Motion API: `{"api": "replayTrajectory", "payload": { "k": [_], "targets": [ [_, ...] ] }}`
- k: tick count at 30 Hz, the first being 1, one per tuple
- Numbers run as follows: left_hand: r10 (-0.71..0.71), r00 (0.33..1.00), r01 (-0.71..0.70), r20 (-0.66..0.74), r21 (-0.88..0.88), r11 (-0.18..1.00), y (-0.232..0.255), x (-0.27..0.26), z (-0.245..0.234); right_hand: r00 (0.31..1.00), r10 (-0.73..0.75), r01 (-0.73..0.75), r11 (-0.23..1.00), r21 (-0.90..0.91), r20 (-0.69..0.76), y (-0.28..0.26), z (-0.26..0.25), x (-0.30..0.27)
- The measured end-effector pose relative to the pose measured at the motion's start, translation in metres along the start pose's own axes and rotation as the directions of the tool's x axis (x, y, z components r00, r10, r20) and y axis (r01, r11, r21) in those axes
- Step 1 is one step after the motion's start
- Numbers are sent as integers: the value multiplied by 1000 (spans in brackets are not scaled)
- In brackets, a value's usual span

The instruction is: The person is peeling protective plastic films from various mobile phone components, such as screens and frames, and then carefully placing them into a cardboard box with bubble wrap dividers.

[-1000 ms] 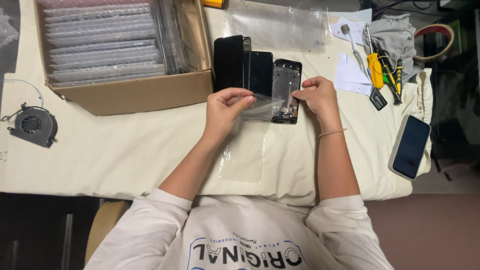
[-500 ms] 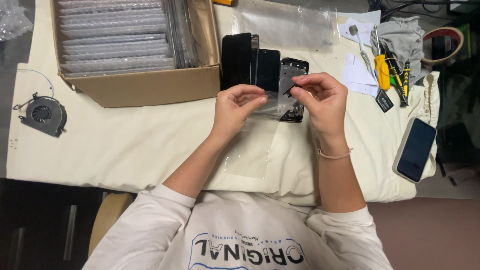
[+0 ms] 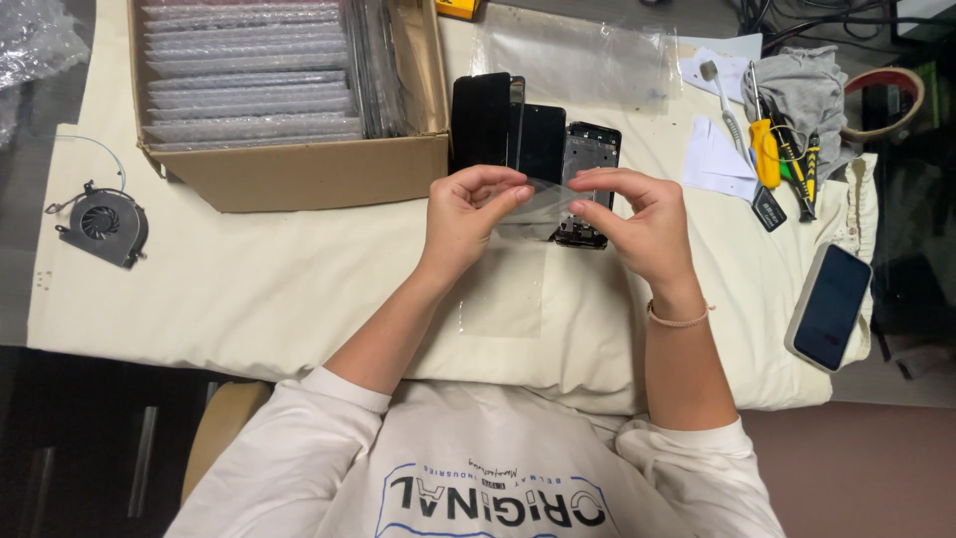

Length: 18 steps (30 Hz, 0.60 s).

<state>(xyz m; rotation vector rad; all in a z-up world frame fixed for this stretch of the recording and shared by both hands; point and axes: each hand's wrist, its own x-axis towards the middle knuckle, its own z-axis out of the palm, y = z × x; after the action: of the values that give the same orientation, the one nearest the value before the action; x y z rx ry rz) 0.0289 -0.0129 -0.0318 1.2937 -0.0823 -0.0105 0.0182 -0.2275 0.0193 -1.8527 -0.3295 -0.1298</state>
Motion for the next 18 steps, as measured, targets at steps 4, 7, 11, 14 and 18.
{"api": "replayTrajectory", "payload": {
  "k": [4, 7, 11, 14, 18],
  "targets": [
    [57, 998, -58, 27, 25, 998, 17, 0, 6, 999, 19, -25, 993, -117, -51, -12, -10, -1],
    [76, 997, -77, 23, 19, 997, 23, 1, 8, 969, 106, -115, 993, -30, -224, 17, -26, 18],
    [47, 999, -47, 21, -24, 999, 15, -1, 9, 890, 351, -430, 859, -277, -291, 98, -41, 42],
    [16, 1000, -16, 12, -9, 1000, 11, 0, 7, 761, 585, -642, 623, -447, -280, 111, -35, 49],
    [21, 1000, -21, -4, -24, 999, 13, 1, 6, 734, 591, -674, 572, -467, -336, 121, -34, 49]
  ]
}}
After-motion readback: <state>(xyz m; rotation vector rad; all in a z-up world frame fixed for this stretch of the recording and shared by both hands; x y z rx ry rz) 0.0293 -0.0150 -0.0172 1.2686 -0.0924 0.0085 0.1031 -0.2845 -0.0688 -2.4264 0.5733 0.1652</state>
